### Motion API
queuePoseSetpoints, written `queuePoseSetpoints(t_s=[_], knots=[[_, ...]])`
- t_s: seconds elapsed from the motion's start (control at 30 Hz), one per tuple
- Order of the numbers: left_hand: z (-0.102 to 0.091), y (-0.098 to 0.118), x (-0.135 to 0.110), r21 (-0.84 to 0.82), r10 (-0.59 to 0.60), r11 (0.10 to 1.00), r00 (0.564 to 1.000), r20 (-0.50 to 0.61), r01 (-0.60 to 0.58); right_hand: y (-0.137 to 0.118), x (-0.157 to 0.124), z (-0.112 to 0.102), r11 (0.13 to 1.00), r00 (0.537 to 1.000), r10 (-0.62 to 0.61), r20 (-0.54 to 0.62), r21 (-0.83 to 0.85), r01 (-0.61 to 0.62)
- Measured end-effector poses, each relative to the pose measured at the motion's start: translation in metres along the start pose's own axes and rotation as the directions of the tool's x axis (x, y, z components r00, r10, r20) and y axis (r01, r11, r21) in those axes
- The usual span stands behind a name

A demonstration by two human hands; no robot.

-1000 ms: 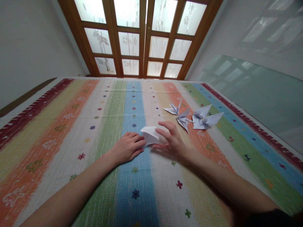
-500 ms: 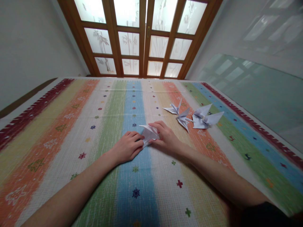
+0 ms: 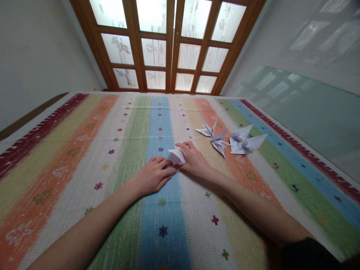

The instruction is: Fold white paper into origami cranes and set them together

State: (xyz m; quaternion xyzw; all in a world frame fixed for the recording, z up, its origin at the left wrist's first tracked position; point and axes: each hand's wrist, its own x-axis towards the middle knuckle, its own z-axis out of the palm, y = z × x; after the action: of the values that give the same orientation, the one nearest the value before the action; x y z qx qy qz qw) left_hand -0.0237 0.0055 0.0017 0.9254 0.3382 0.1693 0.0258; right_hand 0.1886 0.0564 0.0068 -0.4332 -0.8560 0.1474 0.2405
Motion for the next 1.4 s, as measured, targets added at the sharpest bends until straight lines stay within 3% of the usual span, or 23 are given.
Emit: queuePoseSetpoints(t_s=[0.13, 0.23, 0.37, 0.73, 1.03, 1.13, 1.2, 1.27, 1.33, 1.4], knots=[[0.002, -0.001, -0.001, 0.018, 0.001, 1.0, 1.0, -0.006, -0.001, 0.008, -0.001, -0.017, 0.967, 0.981, -0.18, 0.067, 0.192, 0.164], [0.003, -0.002, -0.001, 0.031, 0.007, 0.999, 1.0, 0.0, -0.007, 0.015, 0.001, -0.029, 0.938, 0.964, -0.243, 0.109, 0.281, 0.204], [0.001, -0.001, 0.0, 0.046, 0.004, 0.999, 1.0, 0.016, -0.005, 0.016, 0.006, -0.031, 0.939, 0.975, -0.203, 0.092, 0.301, 0.167], [0.0, 0.002, 0.0, 0.068, -0.003, 0.998, 0.998, 0.065, -0.001, 0.002, 0.013, -0.012, 0.963, 0.996, -0.07, -0.054, 0.258, 0.082], [0.0, 0.002, 0.0, 0.046, -0.007, 0.999, 0.998, 0.066, 0.004, -0.002, 0.012, -0.005, 0.96, 0.999, 0.048, -0.021, 0.279, -0.041], [0.002, -0.001, -0.002, -0.042, -0.011, 0.999, 1.0, 0.024, 0.012, 0.001, 0.013, -0.003, 0.946, 0.996, 0.085, -0.021, 0.314, -0.074], [0.003, -0.004, -0.002, -0.151, -0.061, 0.987, 0.996, -0.069, 0.05, 0.003, 0.015, -0.005, 0.931, 0.993, 0.118, -0.016, 0.35, -0.105], [0.002, -0.007, 0.0, -0.287, -0.186, 0.95, 0.959, -0.214, 0.121, 0.002, 0.017, -0.008, 0.907, 0.989, 0.147, 0.01, 0.398, -0.139], [0.001, -0.008, 0.005, -0.418, -0.36, 0.886, 0.867, -0.344, 0.202, 0.0, 0.018, -0.013, 0.872, 0.985, 0.161, 0.063, 0.458, -0.172], [-0.003, -0.007, 0.013, -0.526, -0.497, 0.812, 0.77, -0.399, 0.252, -0.004, 0.018, -0.017, 0.821, 0.978, 0.15, 0.142, 0.533, -0.203]])
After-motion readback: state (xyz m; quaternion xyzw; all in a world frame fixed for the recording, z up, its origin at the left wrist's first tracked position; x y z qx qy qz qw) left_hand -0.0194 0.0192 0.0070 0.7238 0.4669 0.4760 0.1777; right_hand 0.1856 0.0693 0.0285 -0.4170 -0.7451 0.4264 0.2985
